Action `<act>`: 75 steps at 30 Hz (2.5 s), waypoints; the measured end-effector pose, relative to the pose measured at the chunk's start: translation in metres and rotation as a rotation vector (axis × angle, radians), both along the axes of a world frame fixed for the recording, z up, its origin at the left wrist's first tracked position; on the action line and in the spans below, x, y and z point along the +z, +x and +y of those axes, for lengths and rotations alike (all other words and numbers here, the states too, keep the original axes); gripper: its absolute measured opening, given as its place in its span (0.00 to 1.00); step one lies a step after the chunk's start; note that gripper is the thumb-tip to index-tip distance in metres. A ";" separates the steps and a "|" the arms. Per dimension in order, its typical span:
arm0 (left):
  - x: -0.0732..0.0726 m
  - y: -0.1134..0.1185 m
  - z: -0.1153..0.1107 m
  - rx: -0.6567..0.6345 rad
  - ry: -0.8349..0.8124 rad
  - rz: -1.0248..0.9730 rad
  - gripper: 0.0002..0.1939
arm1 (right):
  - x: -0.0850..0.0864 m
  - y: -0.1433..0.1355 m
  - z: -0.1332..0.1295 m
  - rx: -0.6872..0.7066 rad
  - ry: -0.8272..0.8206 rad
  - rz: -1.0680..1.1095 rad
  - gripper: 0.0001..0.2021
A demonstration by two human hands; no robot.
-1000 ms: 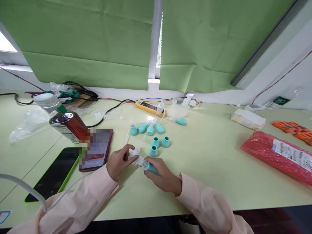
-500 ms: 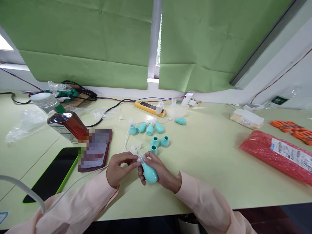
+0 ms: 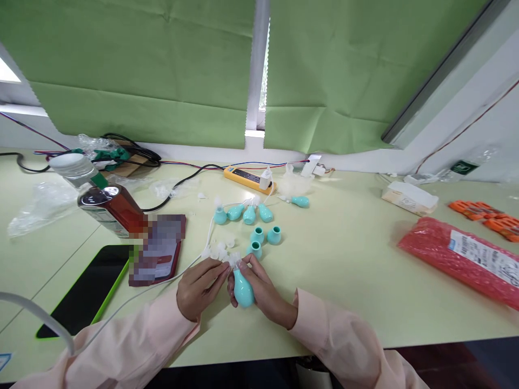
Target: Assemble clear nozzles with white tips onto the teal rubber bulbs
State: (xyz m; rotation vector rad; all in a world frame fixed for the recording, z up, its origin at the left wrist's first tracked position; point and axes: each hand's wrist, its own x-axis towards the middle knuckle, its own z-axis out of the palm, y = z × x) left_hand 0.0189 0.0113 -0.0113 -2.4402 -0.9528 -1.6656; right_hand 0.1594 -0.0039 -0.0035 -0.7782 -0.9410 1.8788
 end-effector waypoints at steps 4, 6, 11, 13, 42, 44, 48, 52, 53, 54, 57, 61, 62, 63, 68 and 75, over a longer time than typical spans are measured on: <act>0.000 0.000 0.002 -0.021 0.007 0.047 0.07 | 0.002 0.000 0.000 0.020 -0.032 -0.015 0.12; 0.000 0.000 0.002 -0.041 -0.021 0.044 0.06 | 0.003 0.000 0.000 0.047 -0.028 -0.016 0.13; 0.007 -0.002 -0.001 -0.121 -0.221 -0.019 0.04 | 0.007 0.001 0.000 0.083 -0.005 -0.023 0.13; 0.011 -0.003 -0.002 -0.157 -0.368 -0.086 0.04 | 0.008 0.002 0.000 0.077 0.006 -0.024 0.12; 0.016 -0.011 0.008 -0.113 -0.604 -0.021 0.13 | 0.006 0.013 -0.004 -0.169 0.440 -0.628 0.11; 0.017 -0.008 0.005 -0.216 -0.765 0.015 0.18 | 0.004 0.013 -0.005 -0.148 0.501 -0.672 0.11; 0.016 -0.001 0.003 -0.478 -1.223 -0.162 0.24 | 0.005 0.012 -0.005 0.018 0.427 -0.518 0.11; 0.017 0.000 0.007 -0.660 -1.578 -0.431 0.25 | 0.012 0.015 -0.005 0.199 0.423 -0.331 0.12; 0.018 -0.001 0.009 -0.676 -1.635 -0.502 0.25 | 0.014 0.018 -0.004 0.216 0.459 -0.322 0.12; 0.019 -0.002 0.010 -0.653 -1.647 -0.557 0.24 | 0.016 0.022 -0.003 0.206 0.504 -0.338 0.11; 0.020 -0.005 0.013 -0.432 -1.449 -0.515 0.21 | 0.026 0.038 0.003 0.012 0.634 -0.485 0.12; 0.011 -0.005 0.011 -0.148 -0.896 0.044 0.14 | 0.042 0.063 0.018 -0.280 0.822 -0.657 0.12; 0.007 -0.005 0.010 -0.095 -0.770 0.179 0.12 | 0.045 0.068 0.021 -0.306 0.870 -0.708 0.11; 0.004 -0.005 0.010 -0.054 -0.674 0.293 0.11 | 0.046 0.072 0.024 -0.316 0.905 -0.772 0.10; -0.002 -0.007 0.013 0.033 -0.541 0.630 0.13 | 0.035 0.079 0.038 -0.201 0.925 -1.162 0.07; 0.003 -0.008 0.015 0.093 -0.532 0.768 0.16 | 0.030 0.083 0.041 -0.172 0.974 -1.421 0.08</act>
